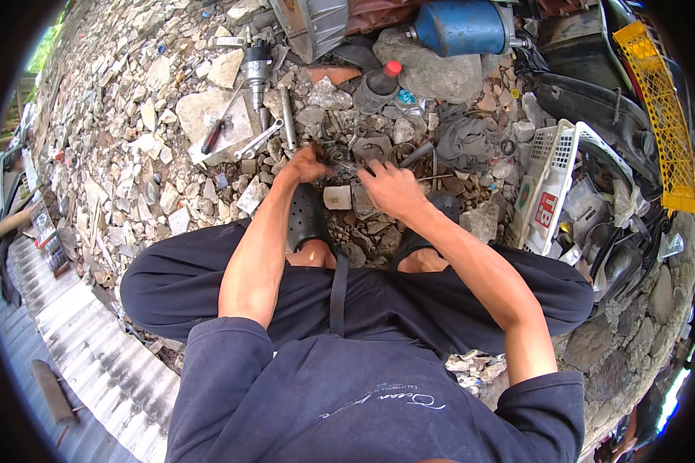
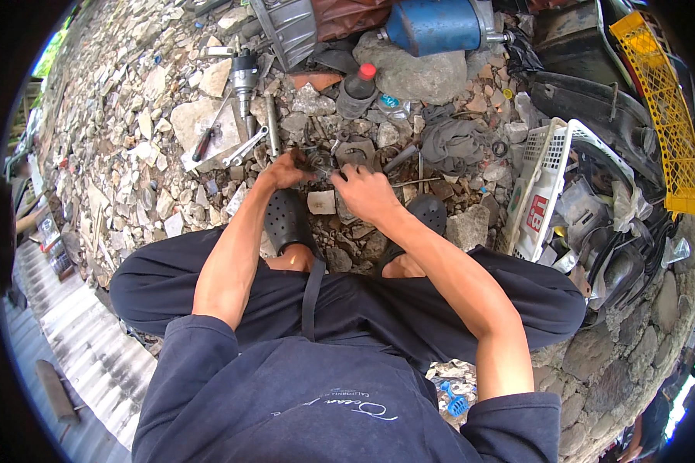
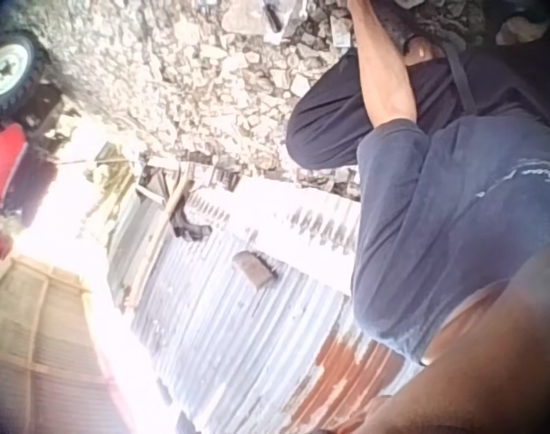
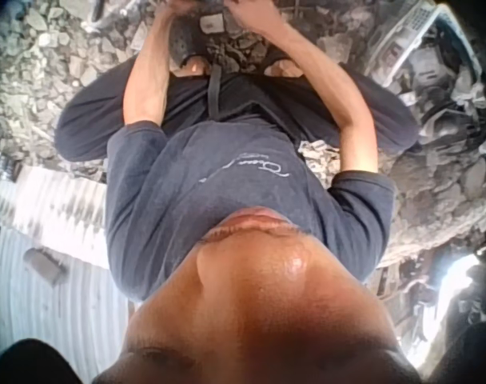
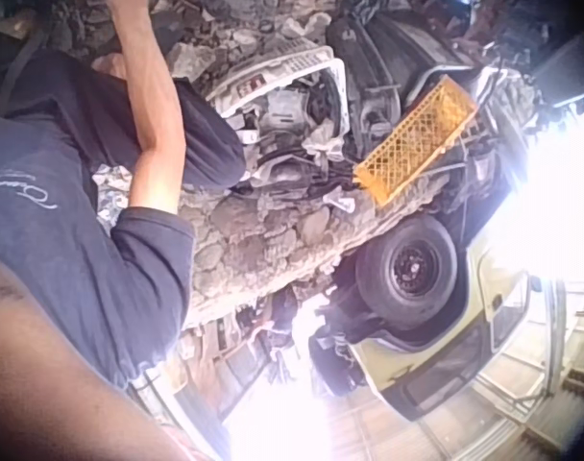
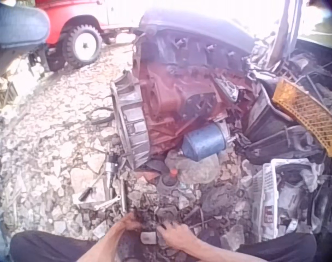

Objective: The person sits on a rocky ground and uses a wrench to tighten a bolt on a small mechanical component. They rotate the part to access different angles and continue adjusting the fastener with the tool.

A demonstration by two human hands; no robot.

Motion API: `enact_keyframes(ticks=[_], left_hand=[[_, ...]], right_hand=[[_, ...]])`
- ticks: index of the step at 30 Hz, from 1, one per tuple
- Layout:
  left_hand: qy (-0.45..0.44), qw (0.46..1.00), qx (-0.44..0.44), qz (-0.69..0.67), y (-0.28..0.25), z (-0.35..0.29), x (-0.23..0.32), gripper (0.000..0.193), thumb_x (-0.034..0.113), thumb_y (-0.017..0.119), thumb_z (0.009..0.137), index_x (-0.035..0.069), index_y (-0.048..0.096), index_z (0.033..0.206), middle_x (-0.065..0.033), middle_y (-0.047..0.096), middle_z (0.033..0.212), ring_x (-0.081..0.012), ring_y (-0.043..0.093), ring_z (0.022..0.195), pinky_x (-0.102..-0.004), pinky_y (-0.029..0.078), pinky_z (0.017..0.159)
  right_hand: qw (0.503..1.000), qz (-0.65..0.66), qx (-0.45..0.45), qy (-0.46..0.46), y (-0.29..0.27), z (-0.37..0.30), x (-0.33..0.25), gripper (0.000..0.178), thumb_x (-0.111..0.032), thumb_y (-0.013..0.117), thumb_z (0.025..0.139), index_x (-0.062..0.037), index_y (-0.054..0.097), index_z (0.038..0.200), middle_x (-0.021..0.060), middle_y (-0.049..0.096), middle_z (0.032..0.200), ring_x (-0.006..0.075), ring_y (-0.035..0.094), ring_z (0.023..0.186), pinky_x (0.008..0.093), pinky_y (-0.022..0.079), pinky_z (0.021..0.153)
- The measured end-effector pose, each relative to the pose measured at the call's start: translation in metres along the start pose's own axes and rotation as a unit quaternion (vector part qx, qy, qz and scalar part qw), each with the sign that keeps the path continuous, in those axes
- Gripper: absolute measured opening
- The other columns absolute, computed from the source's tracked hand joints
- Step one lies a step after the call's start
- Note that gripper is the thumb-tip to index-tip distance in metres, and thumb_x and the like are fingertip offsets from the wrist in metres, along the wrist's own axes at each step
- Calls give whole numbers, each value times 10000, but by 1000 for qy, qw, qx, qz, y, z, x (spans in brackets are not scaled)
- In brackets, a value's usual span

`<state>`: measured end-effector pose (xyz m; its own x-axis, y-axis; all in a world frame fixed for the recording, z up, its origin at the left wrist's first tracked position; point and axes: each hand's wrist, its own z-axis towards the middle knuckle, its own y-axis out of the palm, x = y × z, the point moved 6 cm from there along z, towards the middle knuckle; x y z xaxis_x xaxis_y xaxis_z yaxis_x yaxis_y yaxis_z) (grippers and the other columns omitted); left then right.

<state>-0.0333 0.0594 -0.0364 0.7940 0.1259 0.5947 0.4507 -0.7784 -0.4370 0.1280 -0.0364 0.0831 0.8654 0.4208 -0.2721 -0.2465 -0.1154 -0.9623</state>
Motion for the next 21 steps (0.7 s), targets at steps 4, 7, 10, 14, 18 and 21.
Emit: enact_keyframes(ticks=[4,7,10,14,18,21], left_hand=[[10,1000,-3,-2,6,9,-8,586,306,823,678,-24,617,1116,-173,673,1017,-263,617,966,-379,487,838],[20,1000,11,-5,10,15,-19,552,293,809,697,-26,617,1104,-161,678,984,-267,620,935,-381,486,832],[9,1000,-5,7,9,14,-8,537,282,803,705,-25,612,1102,-161,676,981,-273,617,931,-382,485,836],[20,1000,21,8,12,21,-18,576,294,808,696,-24,592,1126,-183,658,1031,-287,605,973,-381,482,861],[37,999,33,23,12,14,-10,643,323,837,654,-26,587,1131,-187,647,1049,-303,600,996,-381,481,877],[42,998,40,30,13,18,-18,678,336,854,623,-22,581,1130,-187,638,1058,-308,593,1010,-383,480,884]], right_hand=[[1000,3,-20,-5,9,12,3,255,-96,622,761,-40,606,1009,136,603,823,314,660,665,404,548,554],[986,129,0,110,19,14,17,207,-131,641,804,-24,619,979,147,625,774,269,638,578,393,515,498],[759,481,-90,429,47,4,47,228,-201,647,852,3,625,951,156,641,750,247,633,567,397,481,492],[714,480,-130,493,44,0,42,258,-212,644,862,18,611,973,162,624,777,252,645,599,404,464,499],[976,157,66,134,6,9,16,269,-157,641,808,-12,572,1024,196,607,954,336,667,633,447,520,537],[995,44,-64,56,14,14,-1,353,-142,657,753,-30,535,1064,216,565,1076,418,655,685,485,548,618]])
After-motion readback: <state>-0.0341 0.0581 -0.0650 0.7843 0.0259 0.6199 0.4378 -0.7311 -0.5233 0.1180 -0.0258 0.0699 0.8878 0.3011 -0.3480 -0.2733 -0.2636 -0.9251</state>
